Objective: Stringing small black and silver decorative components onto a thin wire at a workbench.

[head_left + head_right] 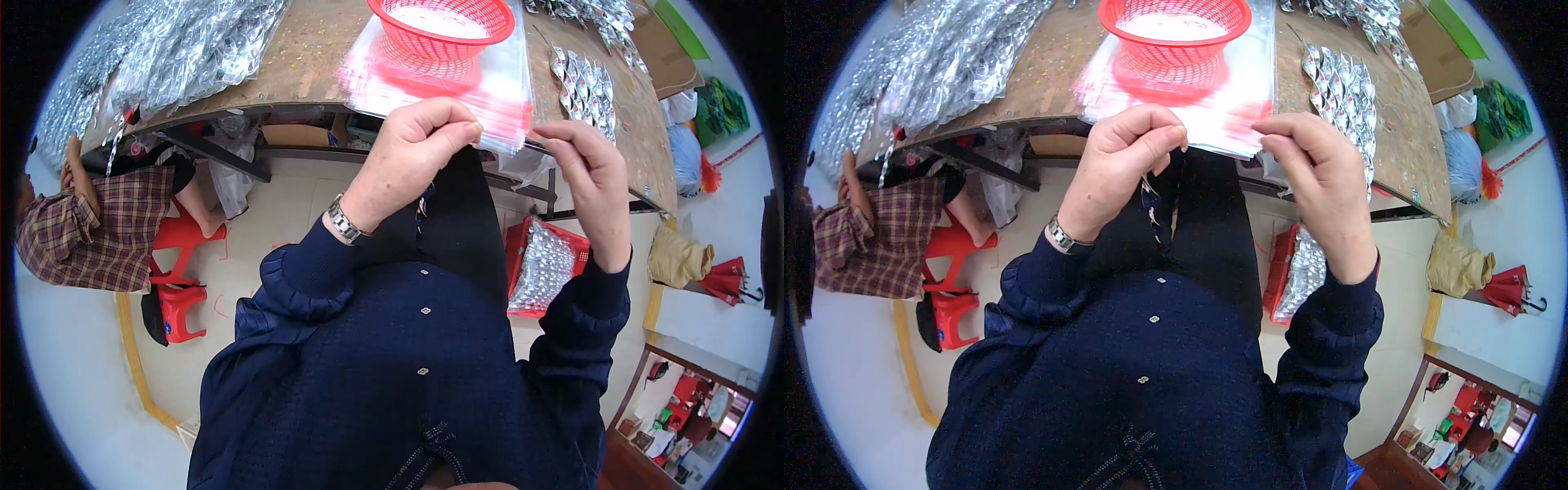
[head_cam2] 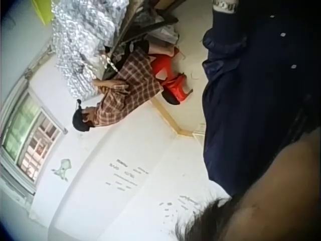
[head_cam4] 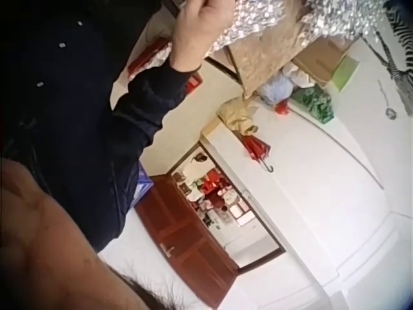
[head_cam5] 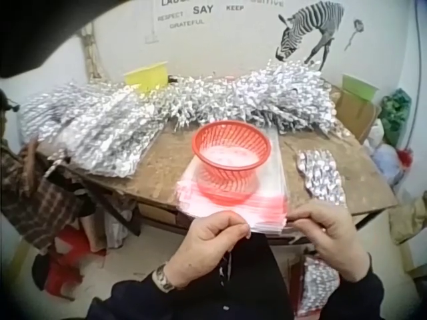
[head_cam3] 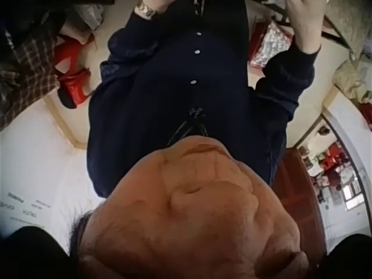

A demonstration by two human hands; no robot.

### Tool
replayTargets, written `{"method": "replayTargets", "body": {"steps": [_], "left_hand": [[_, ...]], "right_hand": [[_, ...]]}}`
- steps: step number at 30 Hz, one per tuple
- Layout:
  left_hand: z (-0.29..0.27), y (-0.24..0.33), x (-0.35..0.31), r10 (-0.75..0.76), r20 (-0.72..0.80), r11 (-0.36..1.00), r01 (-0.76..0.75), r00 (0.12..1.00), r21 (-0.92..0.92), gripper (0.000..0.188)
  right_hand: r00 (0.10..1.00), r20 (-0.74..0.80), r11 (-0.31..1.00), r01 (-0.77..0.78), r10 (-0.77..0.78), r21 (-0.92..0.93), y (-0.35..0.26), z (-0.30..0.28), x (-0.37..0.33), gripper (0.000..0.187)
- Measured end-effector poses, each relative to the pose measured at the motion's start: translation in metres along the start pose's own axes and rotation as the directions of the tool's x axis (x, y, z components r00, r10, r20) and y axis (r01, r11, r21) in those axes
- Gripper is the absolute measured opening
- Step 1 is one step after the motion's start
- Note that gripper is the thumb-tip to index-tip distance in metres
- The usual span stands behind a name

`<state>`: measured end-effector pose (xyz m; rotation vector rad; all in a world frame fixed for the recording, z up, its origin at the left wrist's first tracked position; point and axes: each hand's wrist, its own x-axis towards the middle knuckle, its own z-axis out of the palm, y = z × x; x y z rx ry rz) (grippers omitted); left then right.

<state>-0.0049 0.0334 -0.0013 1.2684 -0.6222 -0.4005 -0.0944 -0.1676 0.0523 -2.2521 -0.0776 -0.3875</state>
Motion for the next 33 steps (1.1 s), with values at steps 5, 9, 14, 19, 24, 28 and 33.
{"method": "replayTargets", "body": {"steps": [5, 9, 14, 19, 24, 28, 33], "left_hand": [[0.004, 0.001, 0.0, 0.045, 0.043, 0.999, -0.046, 0.998, 0.017, 0.01], [0.004, 0.002, -0.002, 0.065, 0.074, 0.997, -0.069, 0.995, 0.045, 0.009], [0.004, 0.003, -0.005, 0.071, 0.073, 0.996, -0.075, 0.995, 0.056, 0.009], [-0.005, 0.004, -0.008, 0.01, 0.015, 1.0, -0.01, 1.0, 0.022, 0.009], [-0.008, 0.001, -0.007, -0.034, -0.007, 0.996, 0.034, 0.999, -0.088, 0.009], [-0.003, 0.004, -0.01, -0.066, 0.071, 0.996, 0.07, 0.995, -0.048, 0.009], [-0.009, 0.006, -0.013, -0.096, 0.062, 0.982, 0.105, 0.993, -0.157, 0.01]], "right_hand": [[0.997, 0.051, 0.983, 0.059, -0.051, -0.172, -0.012, 0.005, 0.001, 0.013], [0.992, -0.003, 0.981, 0.126, -0.128, -0.147, -0.012, 0.011, -0.001, 0.011], [0.997, 0.004, 0.99, 0.077, -0.077, -0.117, -0.019, 0.01, -0.006, 0.003], [0.996, -0.076, 0.992, 0.027, -0.037, -0.127, -0.011, -0.006, -0.012, 0.003], [0.979, -0.116, 0.957, 0.136, -0.17, -0.257, -0.006, -0.007, -0.016, 0.004], [0.964, -0.129, 0.947, 0.196, -0.234, -0.256, -0.009, -0.001, -0.013, 0.006], [0.914, -0.26, 0.891, 0.187, -0.313, -0.413, 0.006, -0.016, -0.011, 0.005]]}}
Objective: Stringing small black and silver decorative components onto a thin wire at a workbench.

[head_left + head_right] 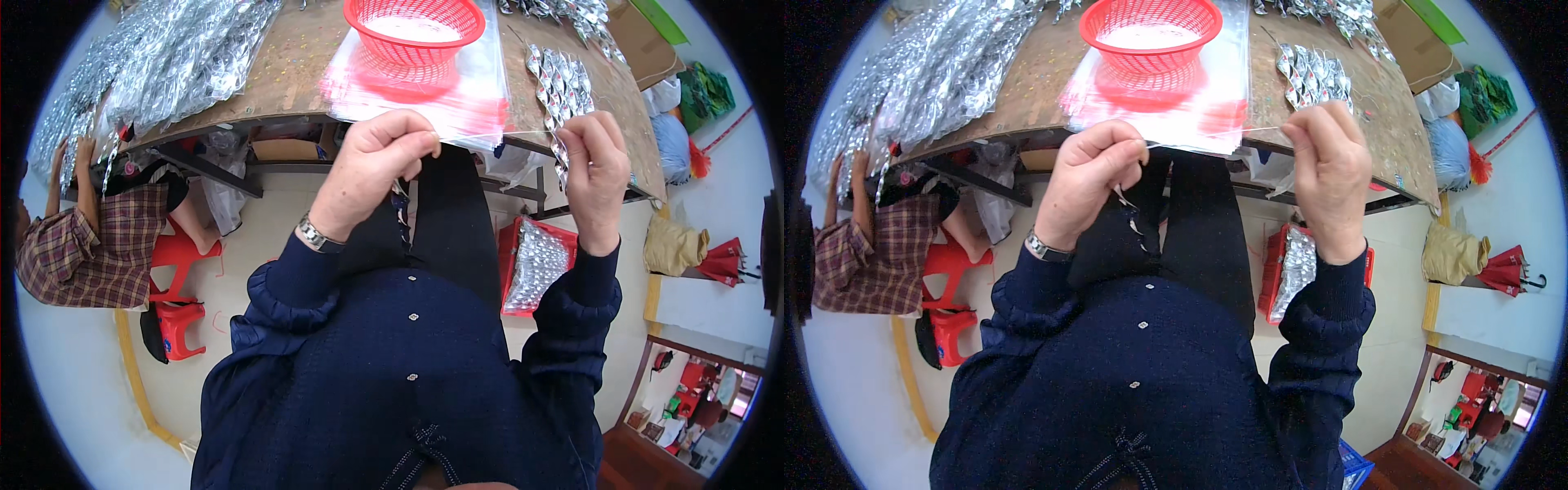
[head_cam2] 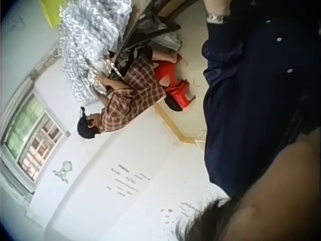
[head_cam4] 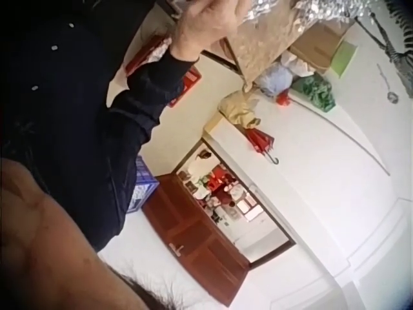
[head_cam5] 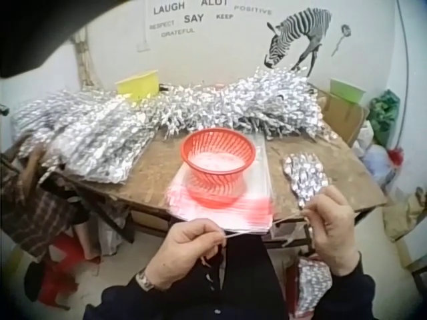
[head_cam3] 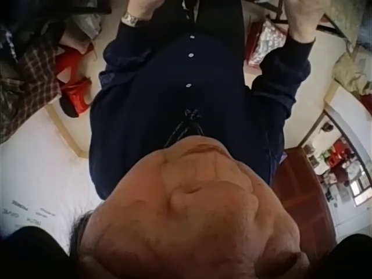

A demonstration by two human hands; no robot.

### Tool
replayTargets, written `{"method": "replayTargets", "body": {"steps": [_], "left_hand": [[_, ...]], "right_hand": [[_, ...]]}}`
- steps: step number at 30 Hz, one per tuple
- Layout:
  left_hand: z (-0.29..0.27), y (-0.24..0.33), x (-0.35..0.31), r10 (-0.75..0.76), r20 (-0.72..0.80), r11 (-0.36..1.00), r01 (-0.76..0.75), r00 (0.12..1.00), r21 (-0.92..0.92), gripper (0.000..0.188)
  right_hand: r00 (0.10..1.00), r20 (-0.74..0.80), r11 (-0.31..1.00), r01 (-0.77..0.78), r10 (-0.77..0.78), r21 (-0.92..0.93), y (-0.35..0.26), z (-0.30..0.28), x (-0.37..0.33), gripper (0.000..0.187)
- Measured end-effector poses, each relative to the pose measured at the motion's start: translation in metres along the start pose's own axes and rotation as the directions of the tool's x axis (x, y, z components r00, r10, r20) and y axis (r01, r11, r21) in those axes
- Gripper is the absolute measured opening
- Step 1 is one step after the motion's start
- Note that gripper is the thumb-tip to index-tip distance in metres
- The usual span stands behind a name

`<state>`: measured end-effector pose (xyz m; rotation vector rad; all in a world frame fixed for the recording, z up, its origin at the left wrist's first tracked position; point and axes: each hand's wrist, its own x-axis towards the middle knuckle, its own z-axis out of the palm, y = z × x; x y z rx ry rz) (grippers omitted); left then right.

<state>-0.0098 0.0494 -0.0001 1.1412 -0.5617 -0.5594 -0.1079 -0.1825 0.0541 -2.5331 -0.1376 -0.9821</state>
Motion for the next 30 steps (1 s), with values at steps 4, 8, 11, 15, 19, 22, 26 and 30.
{"method": "replayTargets", "body": {"steps": [4, 8, 11, 15, 19, 22, 26, 30], "left_hand": [[-0.01, -0.001, -0.003, 0.035, -0.03, 0.998, -0.036, 0.999, -0.049, 0.01], [-0.003, -0.001, 0.0, 0.012, -0.008, 1.0, -0.012, 1.0, -0.004, 0.01], [0.01, -0.001, 0.004, 0.015, 0.04, 1.0, -0.014, 0.999, -0.014, 0.01], [0.017, -0.001, 0.009, 0.06, 0.075, 0.996, -0.055, 0.995, -0.066, 0.009], [0.027, 0.014, 0.013, 0.075, 0.024, 0.993, -0.072, 0.997, -0.091, 0.01], [0.028, 0.017, 0.019, 0.075, 0.016, 0.991, -0.073, 0.997, -0.113, 0.011], [0.039, 0.022, 0.029, 0.12, 0.042, 0.975, -0.11, 0.992, -0.192, 0.012], [0.045, 0.021, 0.038, 0.113, 0.125, 0.981, -0.091, 0.986, -0.169, 0.016]], "right_hand": [[0.989, -0.147, 0.995, -0.041, 0.028, -0.089, 0.01, -0.01, -0.003, 0.006], [0.995, -0.004, 0.991, -0.096, 0.097, 0.095, 0.006, -0.001, -0.01, 0.007], [0.992, 0.115, 0.956, -0.082, 0.052, 0.281, -0.017, 0.028, -0.021, 0.006], [0.931, 0.32, 0.826, -0.315, 0.175, 0.468, -0.031, 0.054, -0.041, 0.004], [0.85, 0.473, 0.643, -0.499, 0.232, 0.58, -0.044, 0.064, -0.05, 0.014], [0.826, 0.511, 0.543, -0.549, 0.238, 0.635, -0.051, 0.069, -0.055, 0.016], [0.79, 0.567, 0.519, -0.595, 0.235, 0.614, -0.049, 0.07, -0.059, 0.01], [0.774, 0.543, 0.463, -0.631, 0.326, 0.622, -0.046, 0.057, -0.055, 0.004]]}}
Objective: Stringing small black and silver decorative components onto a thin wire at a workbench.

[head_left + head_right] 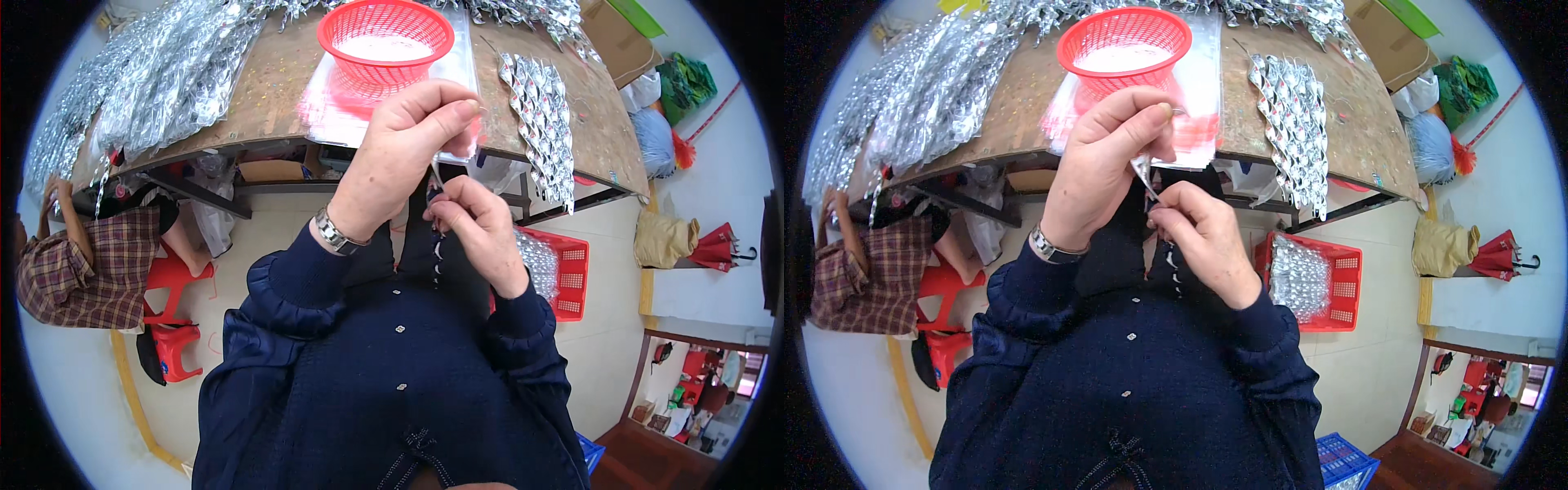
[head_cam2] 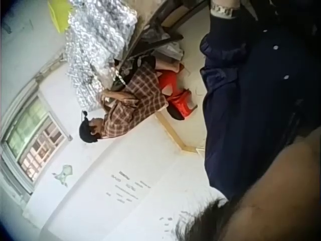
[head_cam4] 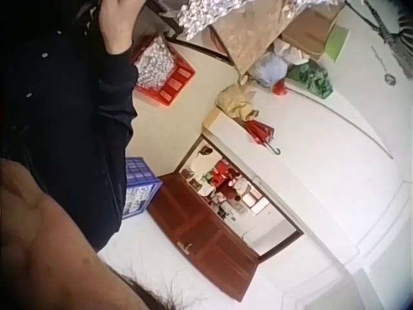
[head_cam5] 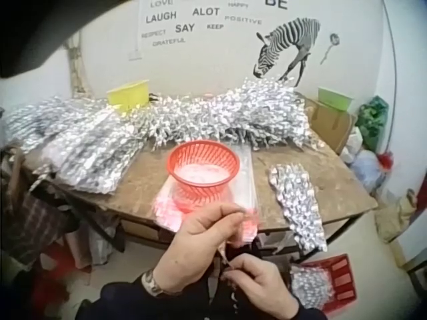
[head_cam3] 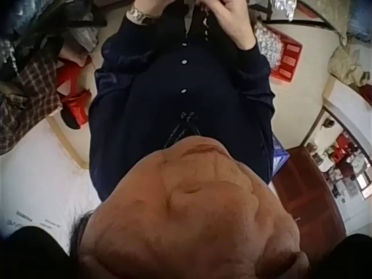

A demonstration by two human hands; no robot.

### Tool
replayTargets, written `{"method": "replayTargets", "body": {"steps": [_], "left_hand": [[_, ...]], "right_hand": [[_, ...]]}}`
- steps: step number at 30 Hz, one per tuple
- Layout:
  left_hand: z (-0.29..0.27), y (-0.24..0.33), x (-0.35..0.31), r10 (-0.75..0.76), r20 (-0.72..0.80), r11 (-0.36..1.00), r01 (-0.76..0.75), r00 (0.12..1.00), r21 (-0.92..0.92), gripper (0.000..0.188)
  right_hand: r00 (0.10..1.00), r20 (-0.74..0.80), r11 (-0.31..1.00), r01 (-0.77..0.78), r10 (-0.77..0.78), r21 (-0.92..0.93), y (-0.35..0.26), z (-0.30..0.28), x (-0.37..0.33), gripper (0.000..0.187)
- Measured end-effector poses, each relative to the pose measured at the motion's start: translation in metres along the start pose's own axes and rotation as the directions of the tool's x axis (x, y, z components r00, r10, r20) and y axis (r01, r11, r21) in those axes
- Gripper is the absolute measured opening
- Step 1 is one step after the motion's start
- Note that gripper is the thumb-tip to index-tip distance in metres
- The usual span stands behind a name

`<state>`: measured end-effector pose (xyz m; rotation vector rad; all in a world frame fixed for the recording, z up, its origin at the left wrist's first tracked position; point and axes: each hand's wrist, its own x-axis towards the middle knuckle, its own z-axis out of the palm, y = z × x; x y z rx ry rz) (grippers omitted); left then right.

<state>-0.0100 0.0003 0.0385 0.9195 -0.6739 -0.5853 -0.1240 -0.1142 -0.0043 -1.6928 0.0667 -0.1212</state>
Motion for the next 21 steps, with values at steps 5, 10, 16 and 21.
{"method": "replayTargets", "body": {"steps": [5, 10, 16, 21], "left_hand": [[-0.002, -0.011, 0.003, 0.104, -0.03, 0.964, -0.094, 0.994, 0.249, 0.036], [-0.015, -0.021, -0.009, -0.032, -0.025, 0.95, 0.039, 0.999, 0.311, 0.036], [-0.03, -0.036, -0.02, -0.226, -0.031, 0.932, 0.226, 0.974, 0.282, 0.024], [-0.033, -0.033, -0.025, -0.284, 0.005, 0.925, 0.273, 0.959, 0.263, 0.024]], "right_hand": [[0.981, -0.195, 0.999, 0.021, -0.016, 0.025, -0.014, -0.032, 0.0, 0.006], [0.94, -0.338, 0.977, -0.03, -0.044, -0.212, -0.031, -0.085, 0.004, 0.011], [0.918, -0.392, 0.918, -0.11, -0.052, -0.381, -0.039, -0.147, 0.033, 0.014], [0.931, -0.359, 0.853, -0.133, -0.067, -0.504, -0.025, -0.186, 0.08, 0.014]]}}
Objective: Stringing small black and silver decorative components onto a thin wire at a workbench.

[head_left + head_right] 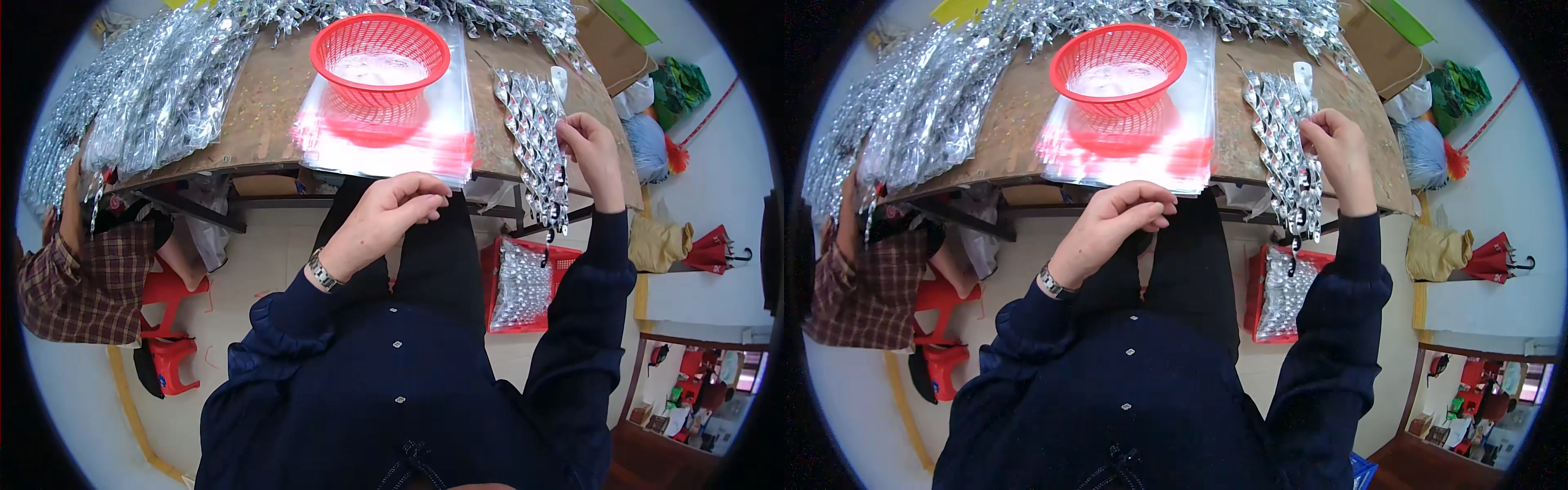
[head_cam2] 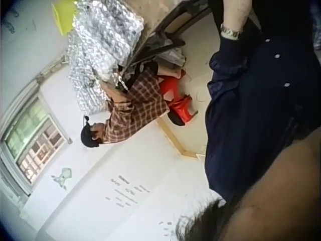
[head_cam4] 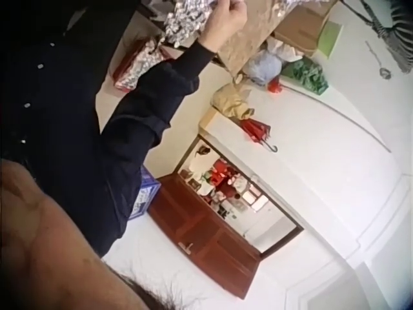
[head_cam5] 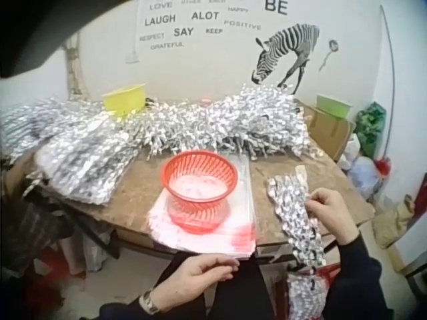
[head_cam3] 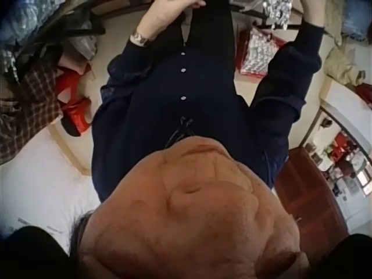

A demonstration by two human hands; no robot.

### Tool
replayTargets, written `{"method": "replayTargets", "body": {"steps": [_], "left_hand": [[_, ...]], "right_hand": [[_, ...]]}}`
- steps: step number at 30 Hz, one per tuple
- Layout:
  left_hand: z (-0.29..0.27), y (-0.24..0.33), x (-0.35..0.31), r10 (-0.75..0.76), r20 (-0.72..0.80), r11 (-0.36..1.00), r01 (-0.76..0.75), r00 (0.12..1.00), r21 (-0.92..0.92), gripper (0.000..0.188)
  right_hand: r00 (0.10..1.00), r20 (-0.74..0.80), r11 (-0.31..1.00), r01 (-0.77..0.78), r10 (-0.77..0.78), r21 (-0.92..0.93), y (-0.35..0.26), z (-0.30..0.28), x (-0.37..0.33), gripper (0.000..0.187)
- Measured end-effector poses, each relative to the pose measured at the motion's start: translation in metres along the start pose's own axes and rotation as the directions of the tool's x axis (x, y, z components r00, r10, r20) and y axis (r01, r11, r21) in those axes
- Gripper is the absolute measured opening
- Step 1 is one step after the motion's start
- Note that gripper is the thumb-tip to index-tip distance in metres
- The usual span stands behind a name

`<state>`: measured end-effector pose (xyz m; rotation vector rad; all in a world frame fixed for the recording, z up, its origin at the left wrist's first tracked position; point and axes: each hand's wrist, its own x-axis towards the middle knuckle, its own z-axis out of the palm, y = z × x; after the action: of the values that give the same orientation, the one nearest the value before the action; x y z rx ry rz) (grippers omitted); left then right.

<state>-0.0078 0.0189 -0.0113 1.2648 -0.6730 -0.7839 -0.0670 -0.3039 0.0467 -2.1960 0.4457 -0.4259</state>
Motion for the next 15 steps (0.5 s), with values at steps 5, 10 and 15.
{"method": "replayTargets", "body": {"steps": [5, 10, 15], "left_hand": [[-0.007, 0.002, -0.005, -0.037, 0.005, 0.999, 0.037, 0.999, 0.002, 0.023], [-0.018, 0.007, -0.008, -0.054, -0.011, 0.999, 0.054, 0.998, -0.01, 0.022], [-0.035, 0.024, -0.013, 0.002, -0.076, 1.0, 0.0, 0.997, 0.031, 0.022]], "right_hand": [[0.998, -0.066, 0.985, 0.01, -0.021, -0.174, 0.015, 0.012, 0.043, 0.016], [0.998, -0.052, 0.922, 0.009, -0.032, -0.387, 0.032, 0.017, 0.072, 0.018], [0.965, -0.089, 0.735, 0.127, -0.248, -0.666, 0.038, 0.028, 0.073, 0.018]]}}
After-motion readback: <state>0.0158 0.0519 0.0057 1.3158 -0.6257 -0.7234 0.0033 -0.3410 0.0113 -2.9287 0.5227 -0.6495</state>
